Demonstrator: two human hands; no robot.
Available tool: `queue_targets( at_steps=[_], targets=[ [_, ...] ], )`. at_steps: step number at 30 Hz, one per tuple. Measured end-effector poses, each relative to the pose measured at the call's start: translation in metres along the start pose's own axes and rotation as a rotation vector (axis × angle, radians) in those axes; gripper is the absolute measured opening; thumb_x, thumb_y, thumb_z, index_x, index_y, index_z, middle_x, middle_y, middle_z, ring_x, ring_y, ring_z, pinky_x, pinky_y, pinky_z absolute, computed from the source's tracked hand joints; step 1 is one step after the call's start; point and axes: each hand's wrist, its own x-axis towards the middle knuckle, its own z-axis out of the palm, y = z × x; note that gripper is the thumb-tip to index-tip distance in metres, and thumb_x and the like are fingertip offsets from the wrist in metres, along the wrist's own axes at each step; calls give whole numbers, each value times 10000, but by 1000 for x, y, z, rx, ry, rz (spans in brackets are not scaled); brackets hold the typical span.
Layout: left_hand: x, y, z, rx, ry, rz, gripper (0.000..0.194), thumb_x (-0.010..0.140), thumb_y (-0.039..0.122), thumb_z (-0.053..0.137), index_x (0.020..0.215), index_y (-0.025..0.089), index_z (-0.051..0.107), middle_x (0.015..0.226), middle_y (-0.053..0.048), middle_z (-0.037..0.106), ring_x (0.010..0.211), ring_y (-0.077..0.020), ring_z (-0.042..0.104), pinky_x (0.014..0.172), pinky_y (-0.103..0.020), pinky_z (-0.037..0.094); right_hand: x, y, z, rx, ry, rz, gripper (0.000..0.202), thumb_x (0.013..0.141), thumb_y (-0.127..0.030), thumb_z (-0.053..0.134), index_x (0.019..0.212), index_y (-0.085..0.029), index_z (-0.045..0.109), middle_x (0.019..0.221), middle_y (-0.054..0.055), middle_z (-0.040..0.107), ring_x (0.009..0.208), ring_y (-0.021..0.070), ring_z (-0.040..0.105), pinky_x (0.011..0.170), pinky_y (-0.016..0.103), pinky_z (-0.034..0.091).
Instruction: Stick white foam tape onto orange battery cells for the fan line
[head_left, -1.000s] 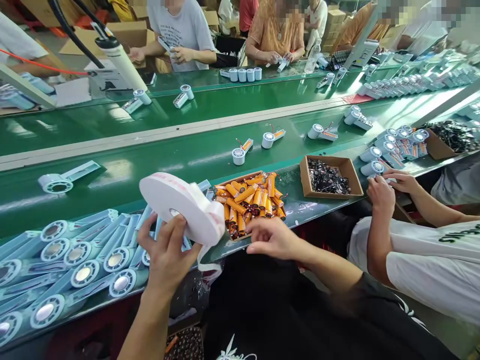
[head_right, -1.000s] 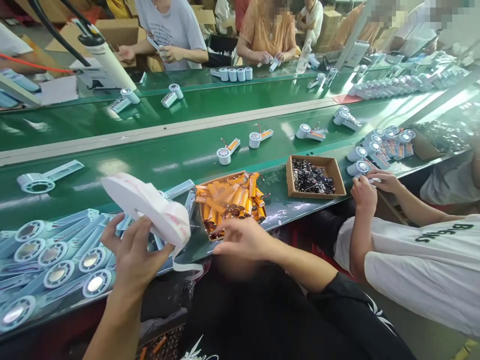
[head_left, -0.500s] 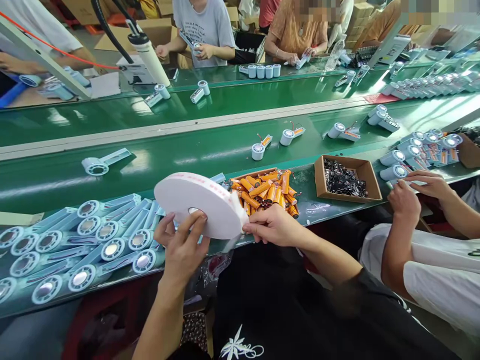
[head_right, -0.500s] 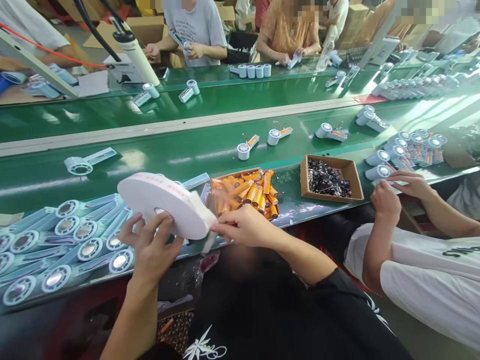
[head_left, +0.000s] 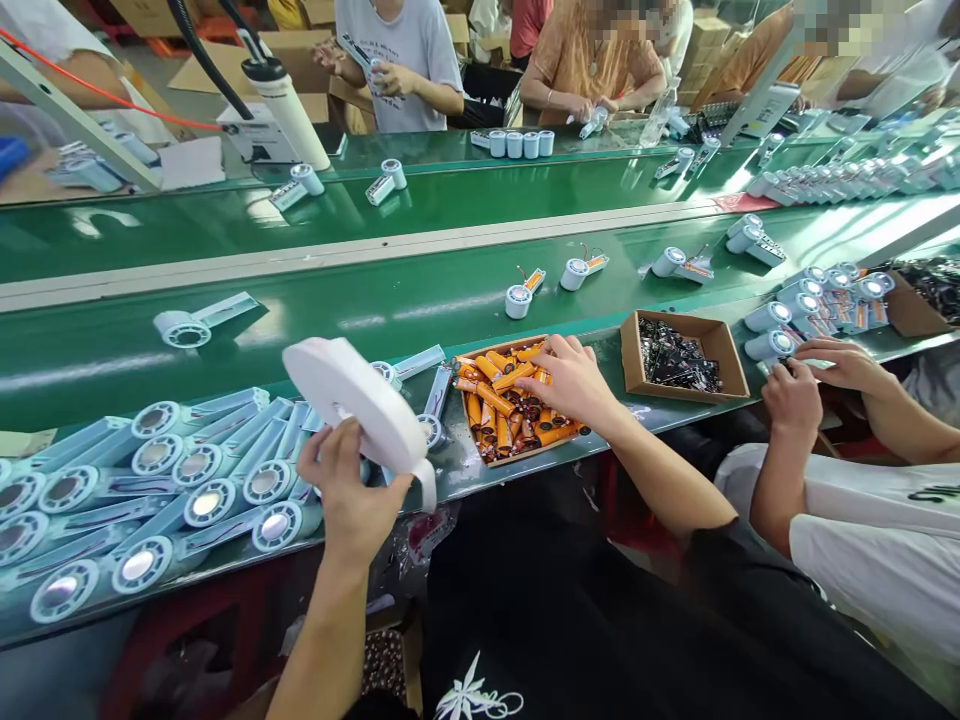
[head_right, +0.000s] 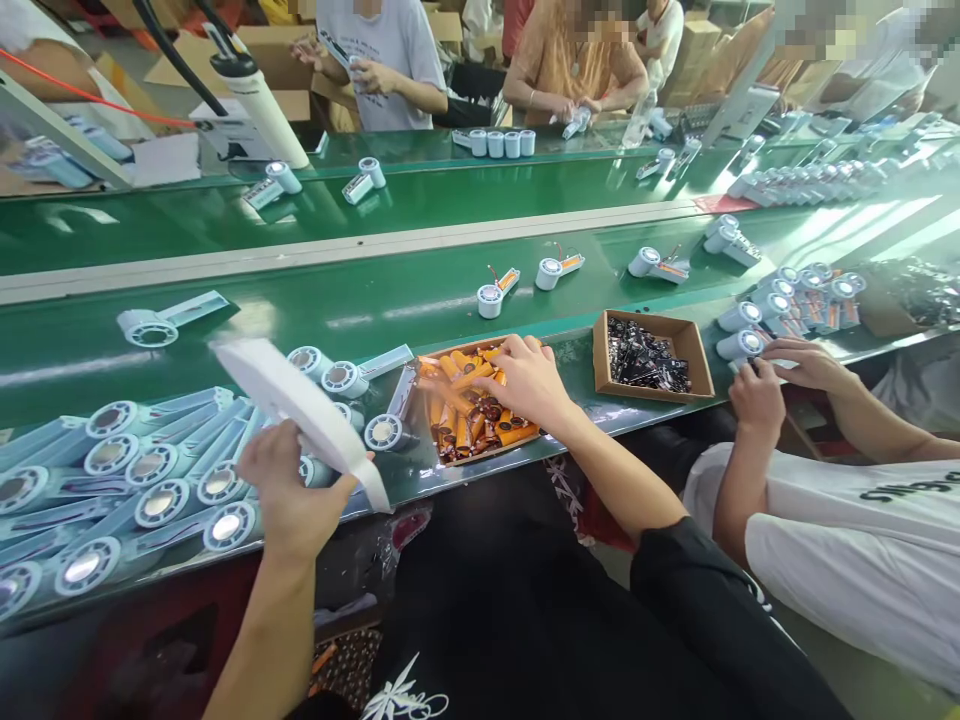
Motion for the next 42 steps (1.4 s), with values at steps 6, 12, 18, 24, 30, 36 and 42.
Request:
queue_targets(
  at_steps=[6,12,18,24,30,36,42],
  targets=[
    [9,23,14,120,1,220,674,858,202,750,1493,230,526,1337,-158,653,1384,-396,408,1145,-583,440,-18,-10,-4,924,135,-66,397,997,-514,634,1304,-268,686,1318,91,716,1218,259,680,1046,442,544],
    [8,30,13,188,-37,358,754,825,77,679,1532,309,559,1327,-98,722,1375,-392,391,1162,-633,395,-17,-33,-45,594,-61,-109,392,986,-363,655,1327,-192,742,722,0,724,586,138,600,660,285,492],
    [28,49,-2,309,-30,466,858,871,47,676,1633,358,433,1297,-3,764,1134,-333,394,1211,-603,348,-13,-35,-43,581,-175,-148,423,987,-337,643,1373,-184,722,779,15,741,639,148,632,697,298,513],
    [4,66,10,296,-72,385,817,916,206,747,1638,387,409,1260,-19,776,971,-299,451,1091,-564,323,-16,-15,-2,1187,180,163,536,859,-546,795,1265,-205,716,1081,75,781,978,244,772,853,415,666],
    [25,85,12,79,-499,439,807,841,399,843,1579,340,524,1476,-94,658,1222,-371,516,1104,-559,339,21,53,-60,1074,727,33,345,996,-549,639,1293,-379,683,1389,25,680,1295,263,692,920,382,685],
    [133,14,13,112,-715,249,434,1039,534,485,1289,311,760,1426,-53,687,1314,-309,564,1135,-476,429,-17,71,-51,1182,556,131,389,854,-471,841,1192,-305,744,1174,24,791,1009,235,801,811,380,713],
    [180,-39,66,633,-984,167,307,944,255,560,1143,185,784,1224,-168,734,1127,-348,638,924,-434,540,-27,78,-42,1179,559,192,575,796,-413,896,1310,-327,653,1091,13,811,920,212,813,794,375,702]
  ],
)
